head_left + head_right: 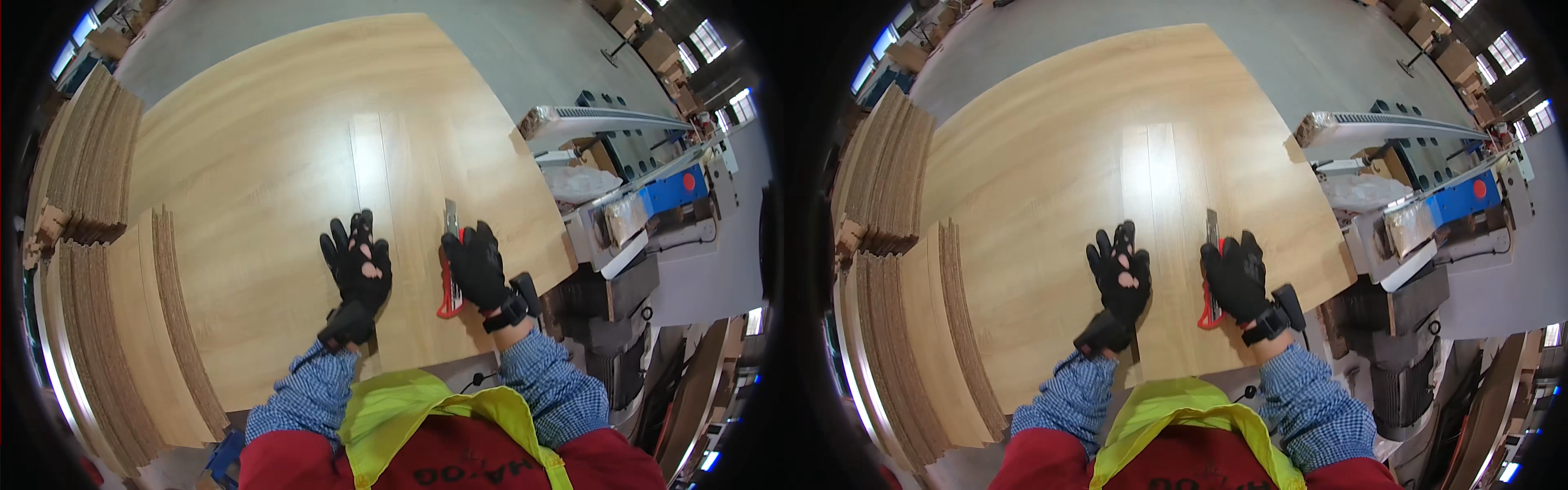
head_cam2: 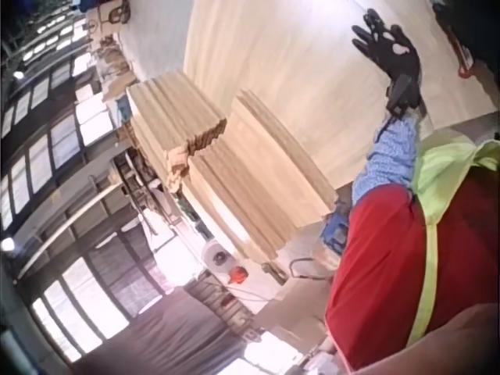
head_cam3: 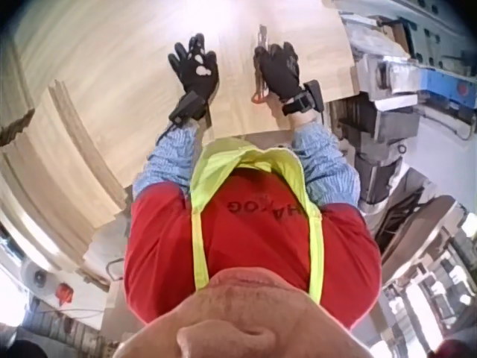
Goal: The recorder uses a utility knife to trim and separate wooden planks on a workbench in a factory setting.
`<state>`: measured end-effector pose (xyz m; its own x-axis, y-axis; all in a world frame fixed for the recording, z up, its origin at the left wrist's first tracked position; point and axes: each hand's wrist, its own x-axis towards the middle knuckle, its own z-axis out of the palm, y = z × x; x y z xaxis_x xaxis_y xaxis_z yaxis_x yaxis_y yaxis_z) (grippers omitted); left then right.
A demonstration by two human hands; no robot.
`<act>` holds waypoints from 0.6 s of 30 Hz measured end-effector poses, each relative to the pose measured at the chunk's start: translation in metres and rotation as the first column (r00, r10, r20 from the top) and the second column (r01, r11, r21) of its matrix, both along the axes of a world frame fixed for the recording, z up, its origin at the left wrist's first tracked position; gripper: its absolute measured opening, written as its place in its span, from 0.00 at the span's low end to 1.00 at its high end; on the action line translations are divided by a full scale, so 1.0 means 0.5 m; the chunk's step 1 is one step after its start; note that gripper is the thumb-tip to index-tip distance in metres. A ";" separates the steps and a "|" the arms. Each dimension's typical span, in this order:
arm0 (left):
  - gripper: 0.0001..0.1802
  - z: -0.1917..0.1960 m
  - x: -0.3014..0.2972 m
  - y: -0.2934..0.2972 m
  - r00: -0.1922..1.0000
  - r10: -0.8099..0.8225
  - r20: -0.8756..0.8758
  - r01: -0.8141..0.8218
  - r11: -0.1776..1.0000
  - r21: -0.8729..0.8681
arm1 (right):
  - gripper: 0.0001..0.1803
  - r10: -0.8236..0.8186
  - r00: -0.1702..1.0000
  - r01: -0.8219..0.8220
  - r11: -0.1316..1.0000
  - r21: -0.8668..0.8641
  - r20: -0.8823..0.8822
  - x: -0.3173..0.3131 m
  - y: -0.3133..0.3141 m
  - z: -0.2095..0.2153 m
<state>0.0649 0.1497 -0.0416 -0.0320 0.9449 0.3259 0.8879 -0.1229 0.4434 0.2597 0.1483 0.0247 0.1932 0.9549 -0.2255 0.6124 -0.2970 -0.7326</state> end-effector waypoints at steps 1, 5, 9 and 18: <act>0.29 0.000 -0.002 0.009 1.000 0.009 0.011 -0.009 1.000 -0.002 | 0.22 0.001 0.997 -0.002 1.000 0.016 0.076 -0.009 0.009 0.013; 0.30 -0.003 -0.003 0.007 0.999 0.032 0.041 -0.031 0.999 -0.032 | 0.22 -0.037 0.999 0.037 0.999 -0.002 0.027 0.002 0.030 0.033; 0.31 -0.001 0.004 0.003 0.995 -0.015 0.099 0.015 1.000 0.006 | 0.24 -0.064 0.993 0.042 0.976 0.212 0.100 0.033 0.091 -0.017; 0.30 -0.016 -0.011 -0.129 0.990 -0.024 0.136 0.021 1.000 0.017 | 0.25 0.175 0.941 -0.157 0.984 -0.085 0.289 -0.025 0.027 -0.017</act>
